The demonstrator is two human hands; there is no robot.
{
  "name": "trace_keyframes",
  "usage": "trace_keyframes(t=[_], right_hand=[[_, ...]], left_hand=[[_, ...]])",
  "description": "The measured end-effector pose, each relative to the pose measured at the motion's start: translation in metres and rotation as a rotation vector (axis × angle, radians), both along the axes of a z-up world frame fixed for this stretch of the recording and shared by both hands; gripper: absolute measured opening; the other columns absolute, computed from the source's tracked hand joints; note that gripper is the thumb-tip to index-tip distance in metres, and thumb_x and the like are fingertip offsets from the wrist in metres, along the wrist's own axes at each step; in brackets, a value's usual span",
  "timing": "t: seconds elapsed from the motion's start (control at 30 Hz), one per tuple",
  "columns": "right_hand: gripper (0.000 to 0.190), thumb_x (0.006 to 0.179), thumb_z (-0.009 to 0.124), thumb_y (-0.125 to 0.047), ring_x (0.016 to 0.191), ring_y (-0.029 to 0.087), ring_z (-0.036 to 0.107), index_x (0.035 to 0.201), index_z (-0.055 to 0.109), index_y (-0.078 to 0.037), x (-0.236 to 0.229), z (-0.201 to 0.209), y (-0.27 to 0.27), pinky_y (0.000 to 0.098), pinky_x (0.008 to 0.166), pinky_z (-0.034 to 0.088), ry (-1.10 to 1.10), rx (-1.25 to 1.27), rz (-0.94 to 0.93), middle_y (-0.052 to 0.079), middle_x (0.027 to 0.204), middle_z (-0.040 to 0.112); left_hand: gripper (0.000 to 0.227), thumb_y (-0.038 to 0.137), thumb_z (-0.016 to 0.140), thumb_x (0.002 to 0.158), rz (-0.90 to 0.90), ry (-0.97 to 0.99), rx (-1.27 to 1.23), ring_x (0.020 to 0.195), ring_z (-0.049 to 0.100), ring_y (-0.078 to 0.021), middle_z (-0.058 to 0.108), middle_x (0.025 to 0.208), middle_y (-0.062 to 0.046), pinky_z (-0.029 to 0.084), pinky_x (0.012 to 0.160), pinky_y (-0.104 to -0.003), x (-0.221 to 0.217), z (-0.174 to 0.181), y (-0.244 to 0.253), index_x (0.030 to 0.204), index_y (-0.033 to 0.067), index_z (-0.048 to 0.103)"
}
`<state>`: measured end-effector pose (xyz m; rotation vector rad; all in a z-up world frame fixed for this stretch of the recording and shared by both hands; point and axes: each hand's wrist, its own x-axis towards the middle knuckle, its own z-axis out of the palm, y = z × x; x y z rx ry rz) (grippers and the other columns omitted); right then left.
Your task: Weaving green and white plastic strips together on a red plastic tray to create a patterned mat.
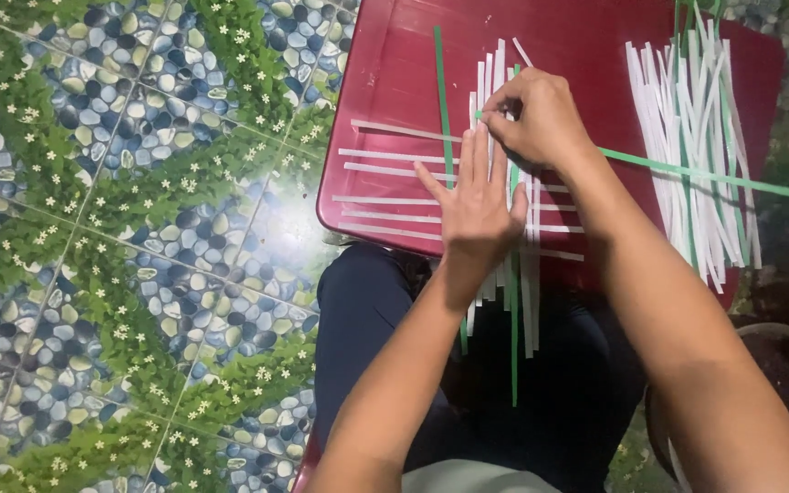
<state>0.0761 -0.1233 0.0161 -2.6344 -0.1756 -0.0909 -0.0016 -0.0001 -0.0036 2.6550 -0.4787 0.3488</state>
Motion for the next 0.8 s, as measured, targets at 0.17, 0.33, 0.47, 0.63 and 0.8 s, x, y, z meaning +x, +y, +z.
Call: trace_keyframes(t=[0.17,0.33,0.47,0.63,0.8], right_hand=[[0.006,0.082,0.062,-0.007,0.074,0.02,0.054,0.087,0.066,-0.007,-0.01,0.019,0.004,0.0332,0.068,0.045,0.029,0.018,0.022,0.008,0.082,0.061],[0.016,0.086,0.062,-0.011,0.081,0.02,0.056,0.1,0.064,-0.005,-0.039,0.032,-0.019,0.0334,0.075,0.043,-0.024,0.012,-0.062,0.01,0.093,0.062],[0.019,0.08,0.069,-0.007,0.087,0.03,0.057,0.098,0.065,-0.003,-0.059,0.008,-0.049,0.0377,0.074,0.045,-0.02,-0.054,-0.076,0.015,0.093,0.06],[0.011,0.08,0.07,-0.006,0.081,0.032,0.059,0.091,0.068,-0.006,-0.065,-0.006,-0.06,0.0368,0.07,0.048,-0.176,-0.103,-0.052,0.012,0.084,0.062],[0.014,0.084,0.066,-0.004,0.083,0.034,0.06,0.097,0.065,-0.003,-0.069,0.006,-0.062,0.0385,0.069,0.048,-0.065,-0.016,-0.153,0.016,0.082,0.061]], left_hand=[[0.055,0.035,0.053,0.079,0.016,-0.064,-0.004,0.132,0.03,-0.0196,0.034,0.139,-0.01,0.019,0.098,-0.072,-0.001,0.003,0.003,0.127,0.0094,0.049],[0.059,0.044,0.047,0.085,-0.011,0.023,0.113,0.134,0.026,-0.0164,0.027,0.144,-0.007,0.017,0.101,-0.069,-0.001,0.01,0.008,0.135,0.0139,0.037],[0.055,0.036,0.053,0.082,-0.011,-0.018,0.011,0.131,0.033,-0.0215,0.035,0.139,-0.013,0.012,0.097,-0.073,-0.002,0.008,0.003,0.129,0.0102,0.044],[0.051,0.032,0.052,0.081,-0.008,-0.008,-0.007,0.13,0.034,-0.0244,0.038,0.137,-0.015,0.007,0.096,-0.075,-0.001,0.017,0.005,0.127,0.0104,0.046],[0.056,0.038,0.03,0.088,-0.119,0.296,0.254,0.136,0.015,-0.0216,0.017,0.146,-0.011,0.001,0.094,-0.074,0.003,0.029,0.008,0.139,0.0156,0.025]])
